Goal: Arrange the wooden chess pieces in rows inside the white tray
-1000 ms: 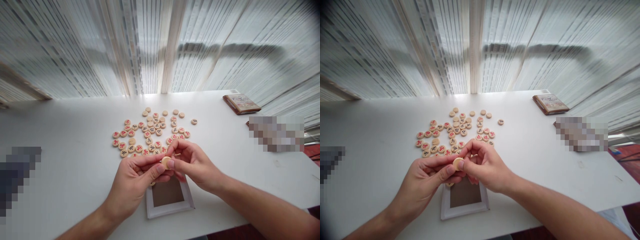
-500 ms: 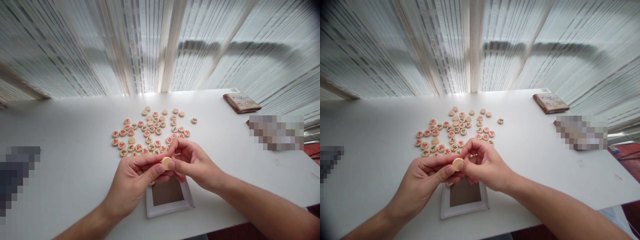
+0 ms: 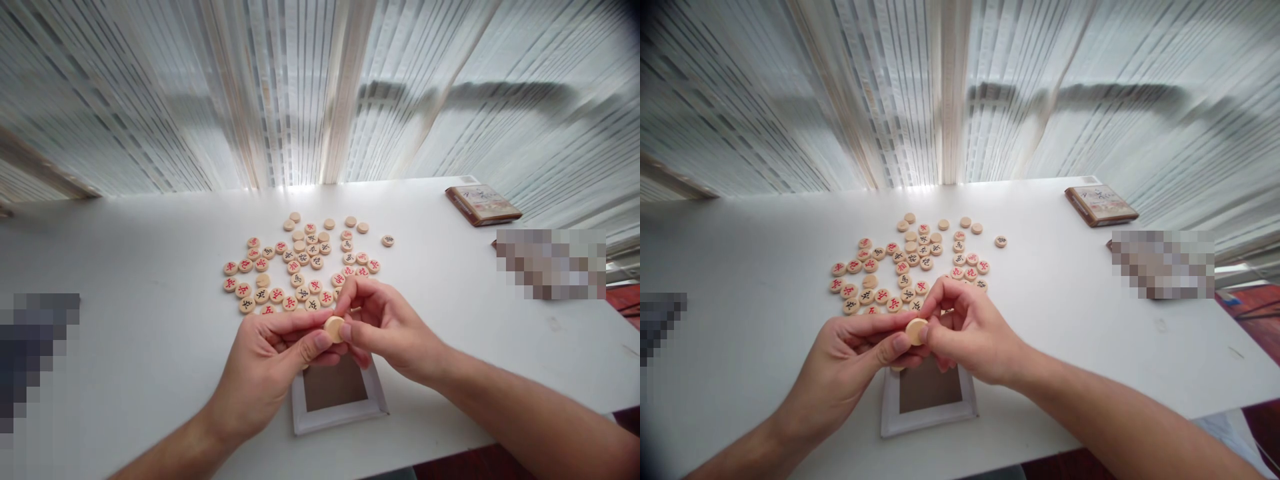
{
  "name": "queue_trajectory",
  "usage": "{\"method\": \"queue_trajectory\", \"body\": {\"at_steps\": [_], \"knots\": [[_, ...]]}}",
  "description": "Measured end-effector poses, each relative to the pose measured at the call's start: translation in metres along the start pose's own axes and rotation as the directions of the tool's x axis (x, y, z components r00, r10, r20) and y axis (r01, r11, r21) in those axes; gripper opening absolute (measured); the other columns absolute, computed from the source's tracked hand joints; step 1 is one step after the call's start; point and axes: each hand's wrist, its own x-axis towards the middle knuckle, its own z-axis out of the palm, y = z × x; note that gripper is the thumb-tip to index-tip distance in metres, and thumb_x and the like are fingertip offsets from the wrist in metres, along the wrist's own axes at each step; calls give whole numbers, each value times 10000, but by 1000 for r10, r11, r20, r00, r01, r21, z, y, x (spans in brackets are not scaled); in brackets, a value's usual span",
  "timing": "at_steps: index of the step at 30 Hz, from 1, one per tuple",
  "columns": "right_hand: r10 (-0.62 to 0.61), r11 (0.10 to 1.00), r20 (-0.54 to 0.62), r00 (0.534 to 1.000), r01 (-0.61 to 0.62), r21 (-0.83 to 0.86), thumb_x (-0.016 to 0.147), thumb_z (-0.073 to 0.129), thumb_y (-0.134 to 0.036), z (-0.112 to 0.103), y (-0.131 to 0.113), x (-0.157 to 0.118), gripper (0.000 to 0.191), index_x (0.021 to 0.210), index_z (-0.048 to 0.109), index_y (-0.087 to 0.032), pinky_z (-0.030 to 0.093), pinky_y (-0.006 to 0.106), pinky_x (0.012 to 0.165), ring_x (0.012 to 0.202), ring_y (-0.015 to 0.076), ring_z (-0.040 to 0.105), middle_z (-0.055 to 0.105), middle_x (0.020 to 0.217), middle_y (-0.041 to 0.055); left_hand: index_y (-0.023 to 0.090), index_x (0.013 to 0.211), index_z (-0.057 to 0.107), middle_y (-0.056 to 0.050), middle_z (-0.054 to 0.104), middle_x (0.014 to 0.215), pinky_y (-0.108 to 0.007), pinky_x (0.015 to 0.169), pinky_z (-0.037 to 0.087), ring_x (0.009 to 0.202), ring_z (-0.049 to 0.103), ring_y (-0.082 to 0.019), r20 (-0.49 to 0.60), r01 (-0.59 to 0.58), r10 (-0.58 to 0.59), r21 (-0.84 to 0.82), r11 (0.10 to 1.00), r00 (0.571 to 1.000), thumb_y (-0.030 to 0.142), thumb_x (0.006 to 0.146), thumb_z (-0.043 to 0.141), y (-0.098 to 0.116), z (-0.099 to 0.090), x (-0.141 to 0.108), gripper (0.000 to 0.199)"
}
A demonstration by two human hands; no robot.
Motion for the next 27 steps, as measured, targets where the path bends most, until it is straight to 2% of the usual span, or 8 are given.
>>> {"method": "queue_trajectory", "body": {"at_steps": [11, 16, 20, 24, 27], "knots": [[1, 1000, 4, 1000, -1, -12, 751, 977, -244, -1, 3, 0, 389, 822, 601, -179, 469, 133, 428, 430, 61, 564, 658, 579, -51, 300, 1177, 854, -35, 881, 964, -182, 774, 688, 806, 841, -151, 41, 1, -1, -2, 1000, 999, 234, 932, 849, 4, 2, 1, 254], [-10, 1000, 14, 1000, 10, -3, 749, 988, -267, -2, 2, 0, 414, 865, 602, -175, 467, 133, 453, 458, 52, 572, 639, 636, -65, 261, 1101, 882, -51, 881, 982, -180, 784, 686, 812, 843, -157, 13, 40, -40, -35, 999, 999, 251, 905, 877, 3, 0, 2, 196], [14, 1000, 32, 999, -14, -7, 689, 1022, -212, -3, 4, 0, 471, 898, 600, -183, 433, 121, 465, 487, 49, 539, 611, 613, -79, 267, 1158, 862, -68, 876, 1059, -213, 786, 699, 858, 843, -183, -12, 39, -39, -35, 999, 999, 267, 888, 892, 0, -3, 3, 271], [38, 999, -11, 999, -38, -10, 617, 1058, -221, -2, 6, 1, 544, 869, 577, -194, 447, 139, 519, 537, 54, 511, 600, 619, -82, 284, 1184, 848, -69, 872, 1096, -213, 815, 695, 909, 840, -189, 4, 39, -39, -16, 999, 999, 291, 921, 861, 1, -1, 2, 263], [16, 998, -70, 997, -21, -62, 621, 1059, -258, -1, 7, 1, 535, 843, 576, -197, 427, 149, 507, 521, 57, 494, 590, 595, -85, 283, 1169, 857, -59, 869, 1118, -224, 862, 692, 944, 839, -190, -7, 19, -19, 20, 1000, 1000, 275, 934, 846, 2, 2, 0, 236]]}}
